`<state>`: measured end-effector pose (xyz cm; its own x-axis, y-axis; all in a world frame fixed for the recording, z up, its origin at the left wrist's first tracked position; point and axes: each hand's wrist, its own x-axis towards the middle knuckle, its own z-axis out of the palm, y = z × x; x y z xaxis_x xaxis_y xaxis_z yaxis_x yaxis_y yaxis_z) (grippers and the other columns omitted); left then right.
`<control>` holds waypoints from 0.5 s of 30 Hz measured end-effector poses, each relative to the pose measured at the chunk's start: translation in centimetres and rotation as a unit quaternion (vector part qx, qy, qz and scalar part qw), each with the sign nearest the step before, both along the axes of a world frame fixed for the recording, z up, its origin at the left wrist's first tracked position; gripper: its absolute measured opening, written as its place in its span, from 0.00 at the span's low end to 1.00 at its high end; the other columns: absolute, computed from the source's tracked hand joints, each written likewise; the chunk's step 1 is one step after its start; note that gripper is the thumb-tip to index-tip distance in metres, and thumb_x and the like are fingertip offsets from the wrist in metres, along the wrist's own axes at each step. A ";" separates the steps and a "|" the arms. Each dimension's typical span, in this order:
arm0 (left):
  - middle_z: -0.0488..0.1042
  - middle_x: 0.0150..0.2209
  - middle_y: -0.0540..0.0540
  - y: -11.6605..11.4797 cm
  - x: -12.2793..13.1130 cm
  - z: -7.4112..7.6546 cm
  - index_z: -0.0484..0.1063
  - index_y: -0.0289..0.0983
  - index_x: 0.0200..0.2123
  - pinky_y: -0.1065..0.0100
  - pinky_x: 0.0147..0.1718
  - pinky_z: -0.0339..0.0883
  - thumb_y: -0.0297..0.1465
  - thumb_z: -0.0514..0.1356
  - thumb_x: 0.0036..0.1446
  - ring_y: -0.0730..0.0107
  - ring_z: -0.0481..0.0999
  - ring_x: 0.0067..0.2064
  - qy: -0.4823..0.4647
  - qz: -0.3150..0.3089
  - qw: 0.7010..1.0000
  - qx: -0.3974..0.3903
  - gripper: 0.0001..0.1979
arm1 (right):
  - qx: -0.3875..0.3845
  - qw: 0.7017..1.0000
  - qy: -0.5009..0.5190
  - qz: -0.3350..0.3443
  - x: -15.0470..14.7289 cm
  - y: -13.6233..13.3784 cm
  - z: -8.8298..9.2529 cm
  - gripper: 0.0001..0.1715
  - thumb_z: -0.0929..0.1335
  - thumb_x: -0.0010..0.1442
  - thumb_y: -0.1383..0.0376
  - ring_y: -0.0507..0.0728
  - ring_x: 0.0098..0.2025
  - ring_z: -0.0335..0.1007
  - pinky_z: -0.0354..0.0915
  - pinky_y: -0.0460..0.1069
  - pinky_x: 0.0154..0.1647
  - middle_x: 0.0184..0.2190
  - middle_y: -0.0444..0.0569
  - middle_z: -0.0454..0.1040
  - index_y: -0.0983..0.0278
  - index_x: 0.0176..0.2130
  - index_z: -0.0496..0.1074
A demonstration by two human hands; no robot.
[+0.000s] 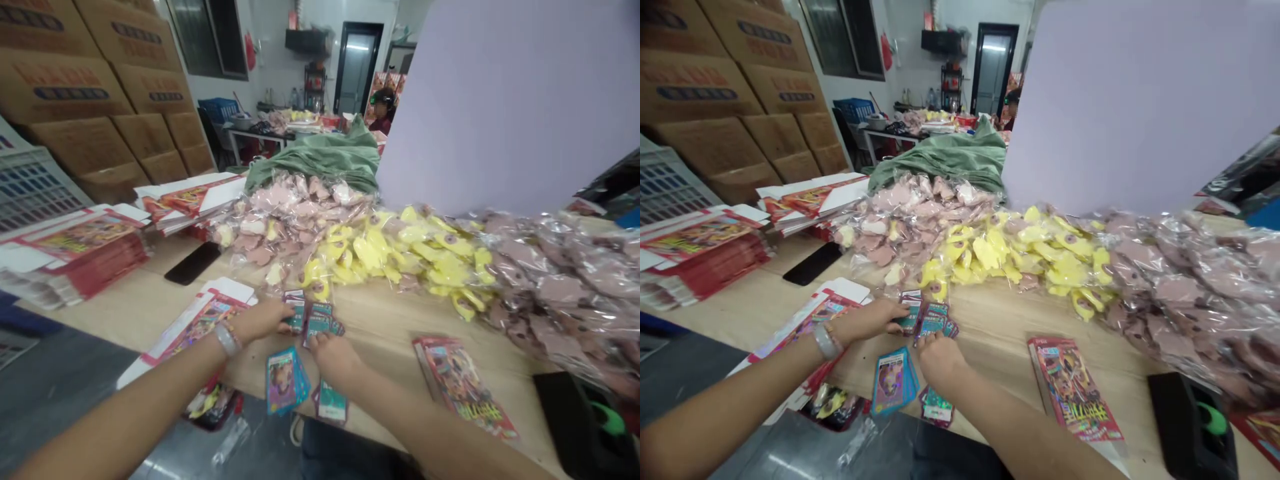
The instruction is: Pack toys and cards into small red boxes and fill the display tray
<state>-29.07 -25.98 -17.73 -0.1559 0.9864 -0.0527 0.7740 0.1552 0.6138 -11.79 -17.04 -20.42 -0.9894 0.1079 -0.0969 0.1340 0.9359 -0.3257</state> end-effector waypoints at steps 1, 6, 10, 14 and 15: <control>0.77 0.30 0.47 0.0 -0.5 0.0 0.73 0.38 0.27 0.66 0.39 0.66 0.31 0.61 0.45 0.62 0.75 0.35 -0.001 -0.009 1.000 -0.010 0.04 | -0.004 1.000 0.001 -0.005 0.2 0.2 -0.1 0.12 0.63 0.52 0.78 0.62 0.40 0.70 0.64 0.54 0.41 0.35 0.61 0.74 0.72 0.35 0.72; 0.77 0.33 0.47 -1.3 -0.2 1.8 0.74 0.38 0.31 0.65 0.40 0.65 0.30 0.54 0.51 0.63 0.74 0.35 0.023 0.024 0.999 -0.004 0.09 | -0.047 0.992 0.052 -0.108 1.8 0.9 1.2 0.14 0.59 0.57 0.76 0.61 0.41 0.69 0.65 0.53 0.39 0.37 0.58 0.73 0.69 0.41 0.68; 0.74 0.45 0.43 -1.0 5.6 2.2 0.70 0.36 0.46 0.60 0.45 0.64 0.35 0.47 0.58 0.59 0.71 0.45 -0.049 0.186 0.976 0.099 0.18 | -0.328 0.865 0.206 -0.319 5.1 2.3 3.6 0.13 0.55 0.64 0.65 0.56 0.45 0.67 0.63 0.51 0.45 0.42 0.54 0.71 0.64 0.45 0.61; 0.76 0.38 0.42 2.8 15.5 1.3 0.71 0.35 0.45 0.62 0.36 0.70 0.44 0.49 0.57 0.61 0.75 0.37 -0.402 0.138 0.902 0.073 0.23 | -0.619 0.637 0.239 -0.392 12.7 4.2 4.2 0.12 0.64 0.57 0.57 0.55 0.36 0.71 0.66 0.50 0.34 0.35 0.47 0.73 0.61 0.38 0.63; 0.76 0.37 0.42 4.1 17.8 1.3 0.71 0.35 0.46 0.62 0.35 0.70 0.44 0.47 0.58 0.62 0.75 0.36 -0.461 0.075 0.884 0.037 0.24 | -0.651 0.612 0.211 -0.397 15.5 4.9 4.1 0.14 0.65 0.55 0.56 0.55 0.34 0.71 0.66 0.50 0.32 0.35 0.47 0.73 0.61 0.39 0.64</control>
<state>-11.27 -21.85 -16.45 -0.2094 0.9643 -0.1620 -0.0852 0.1470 0.9855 3.67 -12.14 -16.35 -0.6425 0.6730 -0.3664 0.0252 -0.4594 -0.8879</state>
